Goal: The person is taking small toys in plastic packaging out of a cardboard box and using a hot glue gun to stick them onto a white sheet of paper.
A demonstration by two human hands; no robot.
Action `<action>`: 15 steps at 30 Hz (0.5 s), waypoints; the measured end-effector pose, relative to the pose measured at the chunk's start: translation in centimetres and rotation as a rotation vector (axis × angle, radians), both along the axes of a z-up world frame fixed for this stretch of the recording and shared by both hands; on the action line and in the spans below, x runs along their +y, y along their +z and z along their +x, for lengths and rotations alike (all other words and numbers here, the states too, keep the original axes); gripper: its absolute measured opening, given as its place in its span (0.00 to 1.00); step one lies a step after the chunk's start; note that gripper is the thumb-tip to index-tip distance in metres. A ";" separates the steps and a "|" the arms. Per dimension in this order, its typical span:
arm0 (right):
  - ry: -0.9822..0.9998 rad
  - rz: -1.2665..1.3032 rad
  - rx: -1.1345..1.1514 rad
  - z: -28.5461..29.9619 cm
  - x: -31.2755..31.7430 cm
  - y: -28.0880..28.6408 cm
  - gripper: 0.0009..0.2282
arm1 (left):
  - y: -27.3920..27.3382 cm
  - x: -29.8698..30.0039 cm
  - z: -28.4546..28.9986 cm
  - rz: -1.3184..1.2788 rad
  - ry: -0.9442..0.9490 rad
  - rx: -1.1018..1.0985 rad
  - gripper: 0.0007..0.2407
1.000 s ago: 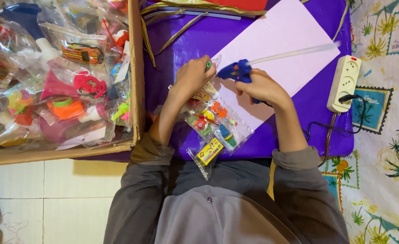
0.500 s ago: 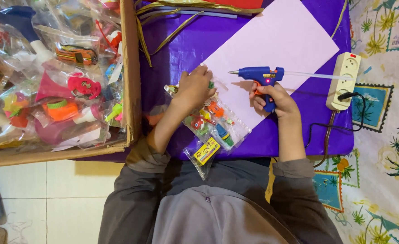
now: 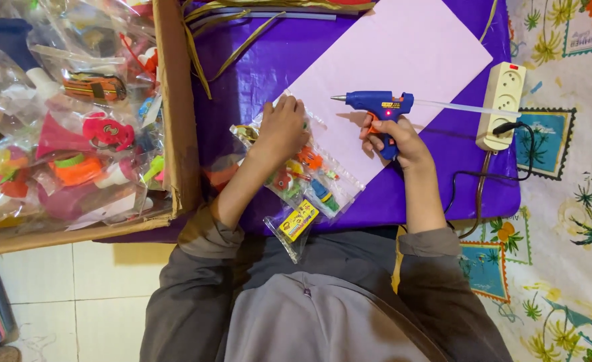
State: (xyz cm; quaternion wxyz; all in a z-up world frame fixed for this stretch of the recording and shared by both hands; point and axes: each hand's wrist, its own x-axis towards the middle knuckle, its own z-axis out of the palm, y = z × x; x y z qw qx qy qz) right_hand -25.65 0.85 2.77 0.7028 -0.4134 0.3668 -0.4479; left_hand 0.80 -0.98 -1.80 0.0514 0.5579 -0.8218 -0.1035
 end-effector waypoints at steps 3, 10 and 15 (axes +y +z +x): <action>0.005 -0.017 0.022 0.0 -0.1 -0.1 0.11 | 1.6 0.4 0.1 -0.020 -0.012 -0.010 0.24; 0.017 -0.032 0.047 -0.2 -0.2 -0.8 0.12 | 2.2 0.4 0.8 -0.069 -0.030 0.034 0.21; 0.011 -0.063 0.063 -0.1 0.0 -0.9 0.18 | 2.2 0.1 0.8 -0.029 -0.015 0.053 0.22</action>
